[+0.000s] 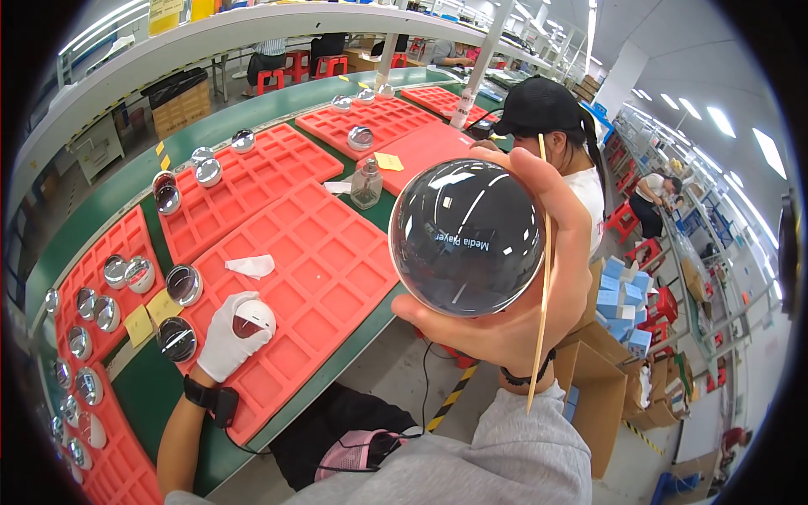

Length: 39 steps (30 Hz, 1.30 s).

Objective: The person wipes a spherical lens with a cloth, picks up a white base, and fits the lens into it. They then wipe the assembled device, rotate it, and use a thin stick to touch the object before placing it back onto the tray.

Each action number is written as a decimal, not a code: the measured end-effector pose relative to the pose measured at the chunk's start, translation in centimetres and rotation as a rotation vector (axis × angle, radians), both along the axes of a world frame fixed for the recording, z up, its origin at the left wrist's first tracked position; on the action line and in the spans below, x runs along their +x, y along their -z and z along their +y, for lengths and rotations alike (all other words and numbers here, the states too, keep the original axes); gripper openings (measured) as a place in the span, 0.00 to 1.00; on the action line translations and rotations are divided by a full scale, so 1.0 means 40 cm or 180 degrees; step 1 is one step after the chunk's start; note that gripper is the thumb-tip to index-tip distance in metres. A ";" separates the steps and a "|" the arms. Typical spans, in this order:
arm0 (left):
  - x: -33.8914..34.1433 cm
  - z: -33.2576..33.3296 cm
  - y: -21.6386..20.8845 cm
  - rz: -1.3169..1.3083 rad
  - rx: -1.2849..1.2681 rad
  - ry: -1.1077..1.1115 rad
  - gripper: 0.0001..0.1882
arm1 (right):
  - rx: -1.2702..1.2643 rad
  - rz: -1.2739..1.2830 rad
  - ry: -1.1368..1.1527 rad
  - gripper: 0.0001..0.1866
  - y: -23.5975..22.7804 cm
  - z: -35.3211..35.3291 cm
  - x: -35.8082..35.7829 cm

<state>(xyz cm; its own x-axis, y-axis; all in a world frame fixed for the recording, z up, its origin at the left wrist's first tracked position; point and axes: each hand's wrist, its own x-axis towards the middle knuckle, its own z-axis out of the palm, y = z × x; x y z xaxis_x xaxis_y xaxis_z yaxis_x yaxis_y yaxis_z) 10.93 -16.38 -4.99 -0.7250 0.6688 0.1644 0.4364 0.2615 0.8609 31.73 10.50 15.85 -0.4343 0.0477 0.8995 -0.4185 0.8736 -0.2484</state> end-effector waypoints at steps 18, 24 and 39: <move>-0.005 -0.002 0.012 -0.0049 0.0093 0.0041 0.36 | -0.0007 -0.0264 -0.0053 0.64 0.005 -0.018 0.019; -0.006 0.004 0.014 0.0182 0.0157 -0.0032 0.35 | -0.0003 -0.0293 -0.0158 0.65 0.009 -0.011 0.017; -0.007 -0.001 0.014 0.0013 0.0006 0.0008 0.35 | -0.0131 -0.0316 -0.0496 0.66 0.022 -0.014 -0.011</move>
